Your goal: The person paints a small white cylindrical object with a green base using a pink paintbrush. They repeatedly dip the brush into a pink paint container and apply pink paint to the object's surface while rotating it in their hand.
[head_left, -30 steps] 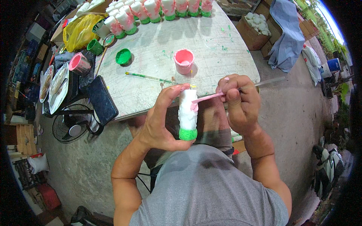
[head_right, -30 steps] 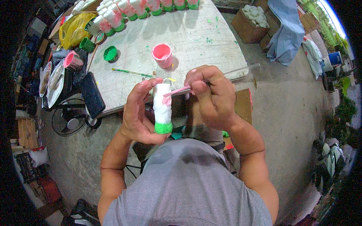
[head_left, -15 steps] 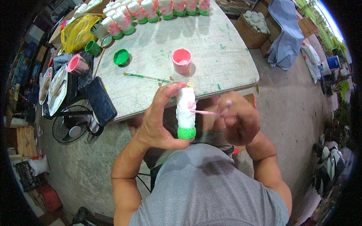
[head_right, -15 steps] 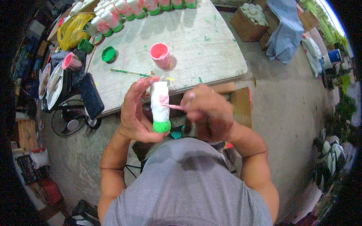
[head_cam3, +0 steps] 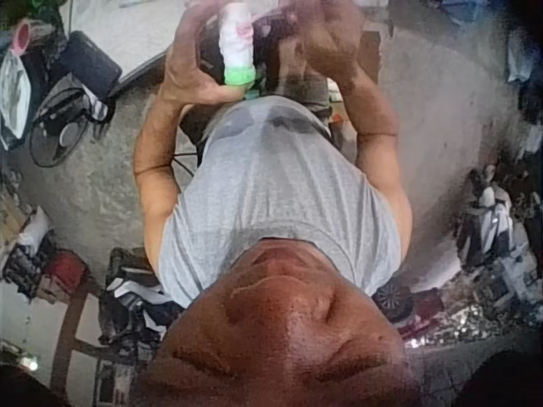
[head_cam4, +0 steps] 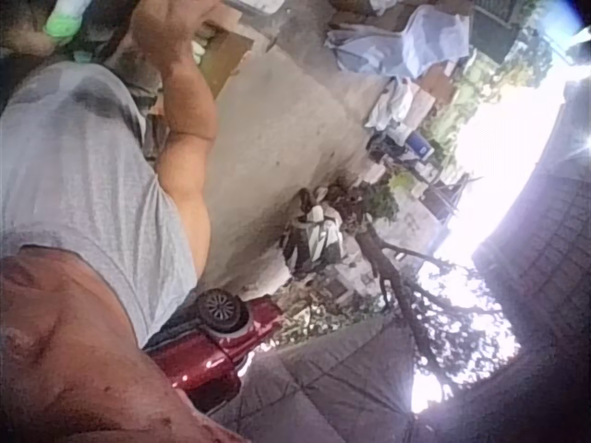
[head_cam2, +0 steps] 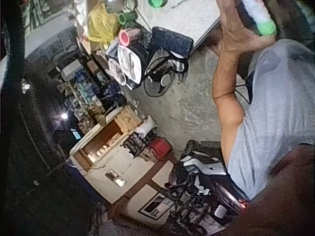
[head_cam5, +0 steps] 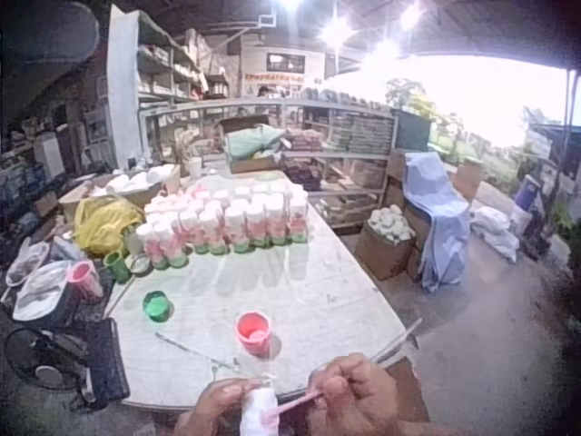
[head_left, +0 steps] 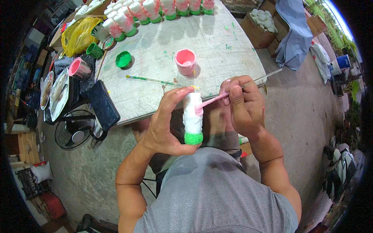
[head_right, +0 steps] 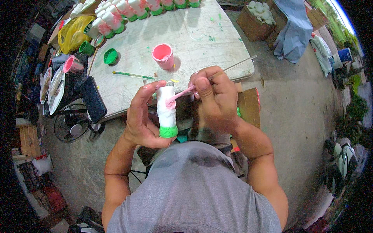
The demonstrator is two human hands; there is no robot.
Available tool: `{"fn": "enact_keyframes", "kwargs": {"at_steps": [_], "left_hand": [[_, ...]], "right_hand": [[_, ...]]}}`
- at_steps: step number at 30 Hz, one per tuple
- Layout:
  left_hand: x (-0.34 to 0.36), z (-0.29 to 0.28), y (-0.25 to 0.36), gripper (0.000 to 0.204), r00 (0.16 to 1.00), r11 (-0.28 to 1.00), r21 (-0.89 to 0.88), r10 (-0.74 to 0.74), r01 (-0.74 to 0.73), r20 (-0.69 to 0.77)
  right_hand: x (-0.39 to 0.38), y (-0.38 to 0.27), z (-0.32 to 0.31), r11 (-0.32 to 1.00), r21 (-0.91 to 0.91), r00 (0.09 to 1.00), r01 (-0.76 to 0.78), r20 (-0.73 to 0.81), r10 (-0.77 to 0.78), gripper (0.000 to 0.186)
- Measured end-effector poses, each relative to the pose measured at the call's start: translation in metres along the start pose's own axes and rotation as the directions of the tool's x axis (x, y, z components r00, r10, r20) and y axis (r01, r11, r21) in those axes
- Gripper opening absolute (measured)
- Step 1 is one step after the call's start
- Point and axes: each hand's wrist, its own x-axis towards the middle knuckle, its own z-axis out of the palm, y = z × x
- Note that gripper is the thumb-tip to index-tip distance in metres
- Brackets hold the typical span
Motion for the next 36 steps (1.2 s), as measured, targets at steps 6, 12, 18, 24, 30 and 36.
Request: {"fn": "enact_keyframes", "kwargs": {"at_steps": [6,12,18,24,30,36], "left_hand": [[0.001,-0.001,0.001,0.114,1.0,1.0,0.001,-0.002,0.002,0.008],[-0.001,-0.002,0.0,0.123,0.999,1.0,-0.013,-0.003,0.003,0.041],[0.001,0.001,0.0,0.115,0.998,1.0,-0.005,0.03,-0.03,-0.05],[0.003,0.002,0.001,0.115,0.998,0.999,-0.005,0.043,-0.043,-0.053],[0.005,0.001,0.001,0.116,0.999,1.0,0.022,0.022,-0.021,-0.043],[-0.005,0.007,-0.007,0.125,0.994,0.998,-0.048,0.031,-0.037,-0.105]], "right_hand": [[0.0,0.003,0.001,0.994,0.107,1.0,0.014,-0.009,-0.013,0.018],[-0.006,0.012,-0.001,0.956,-0.073,0.958,0.285,-0.011,-0.287,0.02],[-0.017,0.003,-0.001,0.888,-0.24,0.92,0.391,0.112,-0.375,0.019],[-0.017,-0.003,0.0,0.864,-0.259,0.902,0.431,0.126,-0.413,0.019],[-0.03,0.002,-0.004,0.979,-0.068,0.98,0.19,-0.04,-0.193,0.02],[-0.036,0.018,0.007,0.979,0.141,0.982,0.146,-0.137,-0.126,0.019]]}}
